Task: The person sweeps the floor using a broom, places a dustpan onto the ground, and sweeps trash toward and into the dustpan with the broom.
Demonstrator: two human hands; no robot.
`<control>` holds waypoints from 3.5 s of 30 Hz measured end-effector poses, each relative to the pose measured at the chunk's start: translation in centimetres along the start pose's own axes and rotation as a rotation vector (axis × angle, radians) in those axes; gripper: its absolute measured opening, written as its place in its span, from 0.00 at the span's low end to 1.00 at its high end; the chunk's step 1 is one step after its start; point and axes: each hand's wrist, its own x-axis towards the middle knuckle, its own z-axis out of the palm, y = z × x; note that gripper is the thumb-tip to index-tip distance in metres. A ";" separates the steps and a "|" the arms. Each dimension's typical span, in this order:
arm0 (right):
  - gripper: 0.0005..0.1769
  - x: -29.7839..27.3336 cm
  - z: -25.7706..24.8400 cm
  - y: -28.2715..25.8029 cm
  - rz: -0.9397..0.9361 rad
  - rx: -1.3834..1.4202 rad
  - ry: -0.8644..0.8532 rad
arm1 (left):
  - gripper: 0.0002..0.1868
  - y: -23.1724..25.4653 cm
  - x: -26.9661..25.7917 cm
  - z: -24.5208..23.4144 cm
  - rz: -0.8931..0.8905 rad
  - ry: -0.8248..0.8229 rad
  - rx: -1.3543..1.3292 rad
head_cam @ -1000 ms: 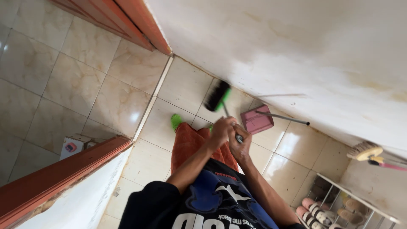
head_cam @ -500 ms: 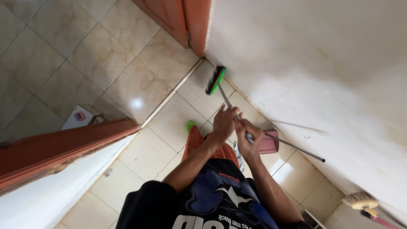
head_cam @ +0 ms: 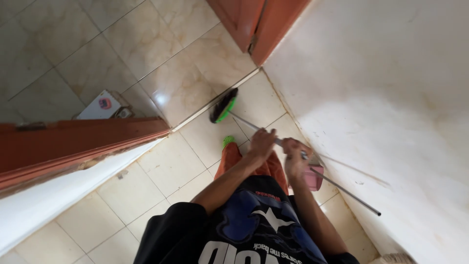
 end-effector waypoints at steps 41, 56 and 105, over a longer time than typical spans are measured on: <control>0.11 10.6 2.0 -6.0 -0.146 0.643 -0.982 | 0.19 -1.9 -0.2 3.3 -0.513 0.469 0.038; 0.11 11.8 -4.0 -11.5 -0.020 0.508 -0.959 | 0.05 4.5 -5.2 -0.1 -0.479 0.677 -0.389; 0.16 -9.9 17.6 -31.4 -0.687 0.797 -1.759 | 0.07 -8.4 -35.7 2.0 -1.040 1.502 -0.535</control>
